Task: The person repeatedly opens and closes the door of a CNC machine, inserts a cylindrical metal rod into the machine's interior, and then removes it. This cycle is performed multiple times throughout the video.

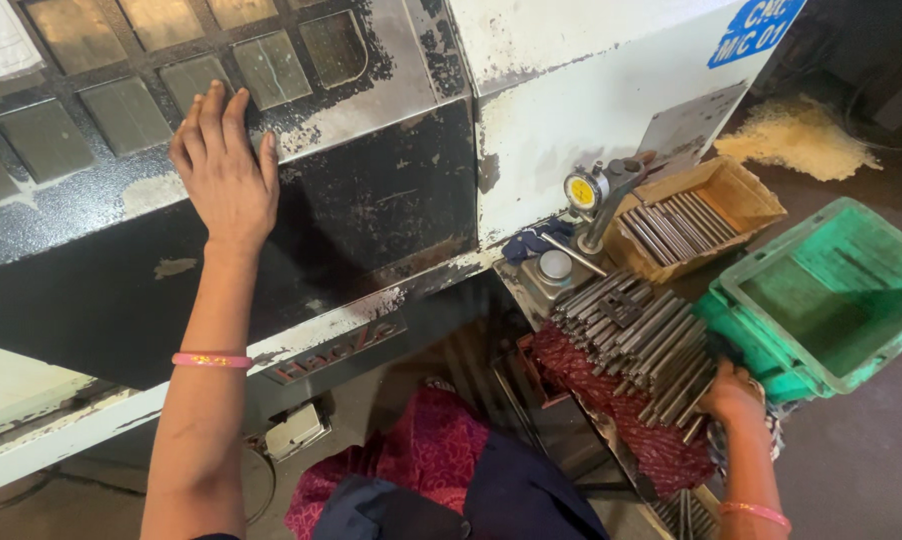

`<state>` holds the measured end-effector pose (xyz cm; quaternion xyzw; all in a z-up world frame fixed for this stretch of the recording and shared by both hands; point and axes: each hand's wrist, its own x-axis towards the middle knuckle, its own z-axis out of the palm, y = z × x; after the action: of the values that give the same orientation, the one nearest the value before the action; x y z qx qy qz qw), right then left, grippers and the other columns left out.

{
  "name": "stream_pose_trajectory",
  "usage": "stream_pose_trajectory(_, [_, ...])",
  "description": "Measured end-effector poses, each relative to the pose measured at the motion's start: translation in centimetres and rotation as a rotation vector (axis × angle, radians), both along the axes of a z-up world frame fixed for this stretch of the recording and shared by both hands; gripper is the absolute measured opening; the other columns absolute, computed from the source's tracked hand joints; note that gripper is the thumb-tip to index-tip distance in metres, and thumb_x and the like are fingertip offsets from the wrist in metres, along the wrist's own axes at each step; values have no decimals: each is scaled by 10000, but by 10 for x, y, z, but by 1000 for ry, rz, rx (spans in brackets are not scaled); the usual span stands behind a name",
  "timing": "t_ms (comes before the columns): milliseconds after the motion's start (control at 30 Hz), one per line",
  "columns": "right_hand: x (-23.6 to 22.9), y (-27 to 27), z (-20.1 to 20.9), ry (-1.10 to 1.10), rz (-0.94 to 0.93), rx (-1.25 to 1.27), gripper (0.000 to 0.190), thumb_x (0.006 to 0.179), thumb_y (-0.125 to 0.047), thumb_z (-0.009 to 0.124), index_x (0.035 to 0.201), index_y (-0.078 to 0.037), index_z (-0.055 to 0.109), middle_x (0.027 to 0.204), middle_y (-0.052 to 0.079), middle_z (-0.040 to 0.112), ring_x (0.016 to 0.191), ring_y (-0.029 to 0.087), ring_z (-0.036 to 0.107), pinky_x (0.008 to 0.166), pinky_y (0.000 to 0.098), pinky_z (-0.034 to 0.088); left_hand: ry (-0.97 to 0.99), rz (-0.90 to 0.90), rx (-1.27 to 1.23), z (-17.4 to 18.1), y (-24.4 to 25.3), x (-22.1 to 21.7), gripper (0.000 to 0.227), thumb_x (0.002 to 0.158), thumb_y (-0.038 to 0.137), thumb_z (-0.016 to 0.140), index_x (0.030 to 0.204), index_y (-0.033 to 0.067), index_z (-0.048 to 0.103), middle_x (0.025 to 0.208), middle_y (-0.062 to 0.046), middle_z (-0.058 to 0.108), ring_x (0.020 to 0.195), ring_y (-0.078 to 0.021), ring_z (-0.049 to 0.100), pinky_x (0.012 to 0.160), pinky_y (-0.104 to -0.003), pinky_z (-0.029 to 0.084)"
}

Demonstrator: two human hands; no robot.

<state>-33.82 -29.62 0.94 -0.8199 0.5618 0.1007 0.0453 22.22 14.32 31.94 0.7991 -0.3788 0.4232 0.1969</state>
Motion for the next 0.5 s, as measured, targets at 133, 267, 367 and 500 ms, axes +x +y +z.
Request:
stream_pose_trajectory(133, [-2, 9, 5, -78, 51, -76, 995, 671, -323, 883, 1527, -141, 411, 1459, 237, 540, 1318, 391, 580, 1127, 467, 453, -15, -3, -5, 1, 2, 0, 479, 1168, 340, 561, 1562, 75, 497, 1620, -150, 446, 1487, -360, 391, 1203, -523, 257])
stream_pose_trajectory(267, [0, 26, 7, -117, 53, -153, 763, 801, -277, 753, 1497, -150, 467, 1454, 250, 559, 1313, 432, 596, 1134, 492, 469, -30, -6, -25, 2, 2, -2, 492, 1128, 326, 613, 1542, 84, 503, 1613, -142, 454, 1471, -350, 405, 1208, -499, 272])
stream_pose_trajectory(367, [1, 33, 1, -169, 19, -162, 715, 849, -204, 656, 1524, -150, 424, 1500, 284, 493, 1321, 493, 548, 1093, 535, 467, -20, 10, -28, 3, 2, -1, 505, 1095, 325, 633, 1525, 89, 512, 1600, -138, 459, 1456, -345, 413, 1199, -489, 278])
stream_pose_trajectory(500, [7, 20, -16, -164, -8, -155, 748, 835, -208, 642, 1529, -152, 371, 1524, 316, 407, 1349, 532, 466, 1088, 569, 435, -31, 23, -41, 4, 2, -2, 518, 1067, 336, 632, 1513, 100, 515, 1588, -126, 468, 1443, -332, 425, 1186, -478, 291])
